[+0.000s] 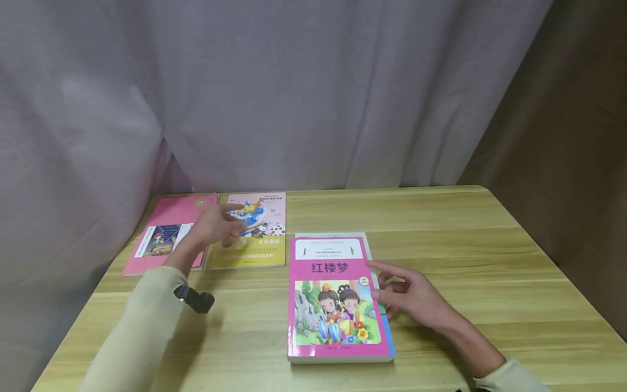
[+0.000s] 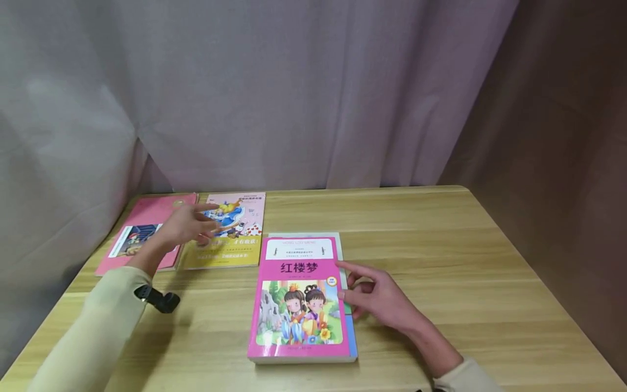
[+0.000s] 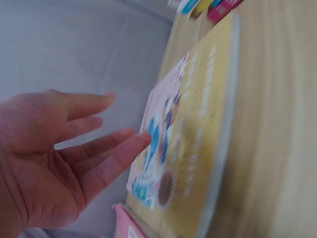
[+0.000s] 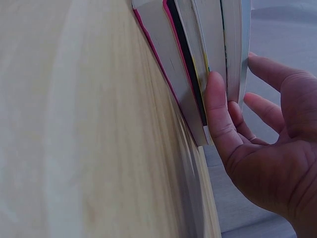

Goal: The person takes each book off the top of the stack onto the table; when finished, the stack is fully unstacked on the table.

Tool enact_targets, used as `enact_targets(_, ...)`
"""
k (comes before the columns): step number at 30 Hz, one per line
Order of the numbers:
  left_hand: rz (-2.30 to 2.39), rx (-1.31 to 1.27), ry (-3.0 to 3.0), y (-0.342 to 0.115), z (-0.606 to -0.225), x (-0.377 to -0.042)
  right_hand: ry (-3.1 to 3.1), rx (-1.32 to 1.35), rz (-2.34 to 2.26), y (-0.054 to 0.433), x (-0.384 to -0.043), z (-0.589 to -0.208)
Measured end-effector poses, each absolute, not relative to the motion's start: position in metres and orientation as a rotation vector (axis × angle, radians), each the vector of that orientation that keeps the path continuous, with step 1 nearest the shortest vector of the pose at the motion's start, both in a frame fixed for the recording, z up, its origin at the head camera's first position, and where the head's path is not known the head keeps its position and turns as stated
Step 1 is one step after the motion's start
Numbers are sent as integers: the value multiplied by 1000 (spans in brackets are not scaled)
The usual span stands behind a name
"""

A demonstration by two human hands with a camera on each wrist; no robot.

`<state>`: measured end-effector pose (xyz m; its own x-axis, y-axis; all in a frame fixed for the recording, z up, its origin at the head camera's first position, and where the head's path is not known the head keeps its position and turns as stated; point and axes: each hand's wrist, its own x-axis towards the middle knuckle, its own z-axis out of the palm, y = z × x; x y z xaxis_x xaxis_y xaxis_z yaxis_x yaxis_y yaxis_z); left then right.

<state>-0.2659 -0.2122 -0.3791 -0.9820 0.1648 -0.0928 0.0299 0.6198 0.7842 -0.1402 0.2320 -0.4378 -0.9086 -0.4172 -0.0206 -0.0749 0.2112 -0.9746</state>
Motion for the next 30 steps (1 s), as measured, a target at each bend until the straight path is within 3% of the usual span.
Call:
enact_targets(17,1522,461,2211,-160,-400,-211,2217,-471,-1750,237,-140,-436)
enact_targets(30,1528,555,2080,-137,-412,-191,2213,-461,-1753,236,-140,-436)
